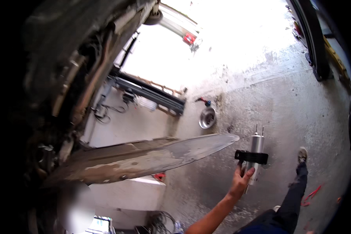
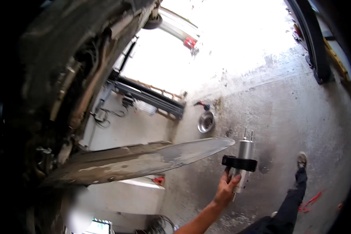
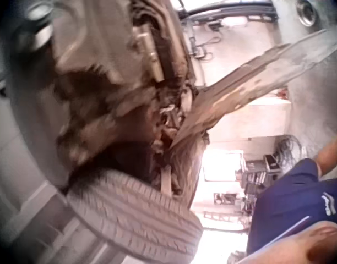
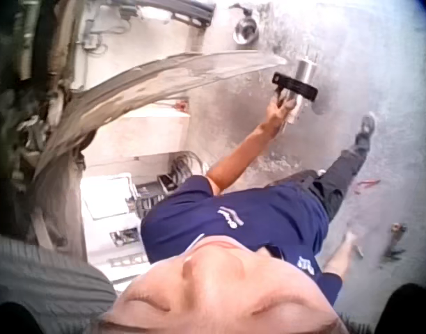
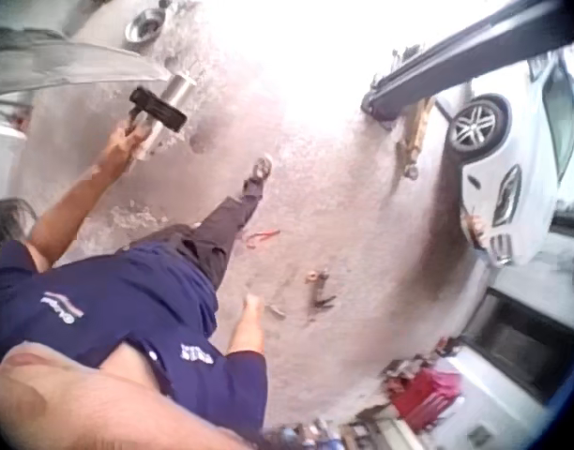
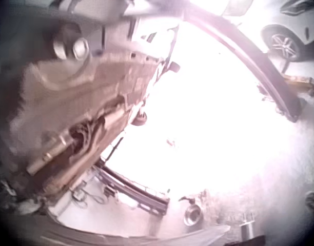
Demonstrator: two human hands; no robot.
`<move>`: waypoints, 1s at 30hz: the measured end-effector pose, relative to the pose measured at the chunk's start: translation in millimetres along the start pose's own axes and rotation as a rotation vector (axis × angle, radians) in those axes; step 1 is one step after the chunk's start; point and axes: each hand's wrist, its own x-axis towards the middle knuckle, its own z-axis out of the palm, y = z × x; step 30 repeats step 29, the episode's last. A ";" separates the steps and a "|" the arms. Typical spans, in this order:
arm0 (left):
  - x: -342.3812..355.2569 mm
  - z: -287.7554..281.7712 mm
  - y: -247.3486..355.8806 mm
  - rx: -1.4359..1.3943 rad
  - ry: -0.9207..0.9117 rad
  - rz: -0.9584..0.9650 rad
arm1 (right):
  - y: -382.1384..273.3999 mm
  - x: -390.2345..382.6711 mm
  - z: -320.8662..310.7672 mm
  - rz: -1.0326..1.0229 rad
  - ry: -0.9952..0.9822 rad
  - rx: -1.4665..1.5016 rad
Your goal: The person attaches a bracket to a new fuel filter by hand and then installs the assembly into the underside of a vehicle by sliding it into place and connecting lines.
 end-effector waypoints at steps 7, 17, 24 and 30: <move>150.5 -50.9 56.6 0.231 0.424 0.195 | -189.0 73.9 14.3 -0.653 -0.214 -0.290; 178.7 -167.8 -10.8 -0.025 1.237 0.078 | -917.2 138.4 44.0 -0.903 -0.280 -0.587; 141.4 -191.2 -30.3 0.262 1.279 -0.528 | -1164.2 -72.8 310.5 -1.303 -0.624 -0.717; 183.0 -194.8 -65.6 0.163 1.497 -0.161 | -1183.4 -189.3 500.8 -1.681 -1.119 -0.805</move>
